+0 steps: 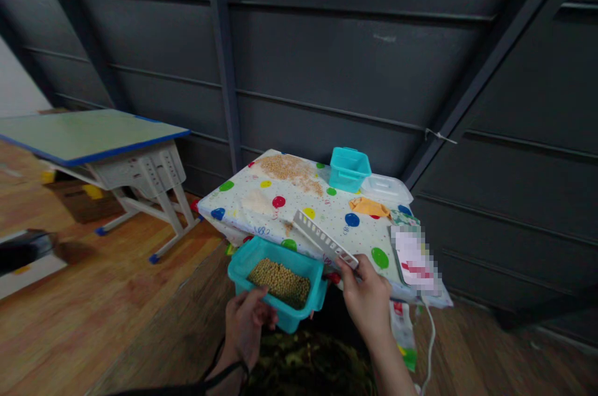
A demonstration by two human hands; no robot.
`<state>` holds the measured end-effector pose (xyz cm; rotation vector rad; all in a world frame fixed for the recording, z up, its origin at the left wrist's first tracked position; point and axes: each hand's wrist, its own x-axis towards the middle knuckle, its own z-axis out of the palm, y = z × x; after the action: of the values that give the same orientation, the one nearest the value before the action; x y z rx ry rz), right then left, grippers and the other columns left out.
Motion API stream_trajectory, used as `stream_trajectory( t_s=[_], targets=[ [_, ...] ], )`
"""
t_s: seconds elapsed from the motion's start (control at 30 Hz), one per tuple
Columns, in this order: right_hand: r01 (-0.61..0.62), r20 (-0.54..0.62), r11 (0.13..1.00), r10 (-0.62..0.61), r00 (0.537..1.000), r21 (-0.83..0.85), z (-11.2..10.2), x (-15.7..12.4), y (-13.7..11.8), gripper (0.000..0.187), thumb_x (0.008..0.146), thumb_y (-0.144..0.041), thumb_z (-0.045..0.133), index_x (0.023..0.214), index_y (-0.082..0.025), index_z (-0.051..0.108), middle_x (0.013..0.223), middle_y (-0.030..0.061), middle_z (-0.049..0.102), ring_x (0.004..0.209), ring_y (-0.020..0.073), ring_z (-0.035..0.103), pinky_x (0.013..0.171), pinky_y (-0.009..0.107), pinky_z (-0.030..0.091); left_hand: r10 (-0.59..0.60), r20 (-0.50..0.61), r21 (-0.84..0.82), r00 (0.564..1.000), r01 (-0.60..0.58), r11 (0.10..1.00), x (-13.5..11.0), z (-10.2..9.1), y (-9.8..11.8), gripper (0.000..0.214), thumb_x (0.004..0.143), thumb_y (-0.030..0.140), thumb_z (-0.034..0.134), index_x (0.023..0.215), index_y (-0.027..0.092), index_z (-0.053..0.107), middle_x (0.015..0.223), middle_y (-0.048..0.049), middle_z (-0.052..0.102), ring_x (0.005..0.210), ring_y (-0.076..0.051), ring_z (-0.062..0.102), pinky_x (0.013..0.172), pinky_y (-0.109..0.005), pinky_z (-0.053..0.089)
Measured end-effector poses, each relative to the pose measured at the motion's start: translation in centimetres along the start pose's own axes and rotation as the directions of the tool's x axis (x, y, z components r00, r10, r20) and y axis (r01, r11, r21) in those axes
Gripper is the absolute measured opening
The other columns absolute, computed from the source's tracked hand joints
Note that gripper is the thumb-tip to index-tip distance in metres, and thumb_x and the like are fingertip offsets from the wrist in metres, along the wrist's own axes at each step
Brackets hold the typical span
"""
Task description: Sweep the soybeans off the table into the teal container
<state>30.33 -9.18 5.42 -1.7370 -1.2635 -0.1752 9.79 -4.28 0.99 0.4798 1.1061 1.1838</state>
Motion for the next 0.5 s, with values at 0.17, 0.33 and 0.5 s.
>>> stream_trajectory(
  t_s=[0.17,0.33,0.5],
  targets=[
    [0.0,0.04,0.998,0.003,0.999,-0.059,2.3,2.1,0.2,0.032,0.102,-0.044,0.05,0.086,-0.025,0.068,0.062,0.0037,0.072,0.055,0.0245,0.072,0.053,0.029,0.041,0.006,-0.002,-0.015,1.0,-0.006,1.0,0.4,-0.3,-0.2,0.034,0.047,0.041,0.09,0.044,0.021,0.063,0.038,-0.0006,0.057,0.032,-0.017,0.051,0.034,-0.028,0.038],
    [0.031,0.134,0.999,-0.025,0.991,-0.041,2.8,2.3,0.3,0.03,0.101,-0.04,0.049,0.088,-0.024,0.071,0.067,0.0041,0.075,0.058,0.025,0.074,0.056,0.029,0.043,0.002,-0.021,0.0,1.0,-0.002,1.0,0.0,-0.2,0.7,0.033,0.046,0.039,0.088,0.039,0.021,0.061,0.036,-0.0032,0.057,0.031,-0.018,0.052,0.034,-0.028,0.038],
    [0.025,0.162,0.999,-0.033,0.986,0.048,1.9,1.5,0.2,0.026,0.1,-0.033,0.051,0.094,-0.026,0.075,0.085,0.0032,0.084,0.07,0.0227,0.079,0.064,0.028,0.051,-0.002,-0.028,0.013,1.0,0.003,1.0,-0.6,0.2,1.7,0.032,0.046,0.041,0.085,0.037,0.021,0.062,0.036,-0.0043,0.057,0.032,-0.018,0.053,0.035,-0.029,0.04]
  ],
)
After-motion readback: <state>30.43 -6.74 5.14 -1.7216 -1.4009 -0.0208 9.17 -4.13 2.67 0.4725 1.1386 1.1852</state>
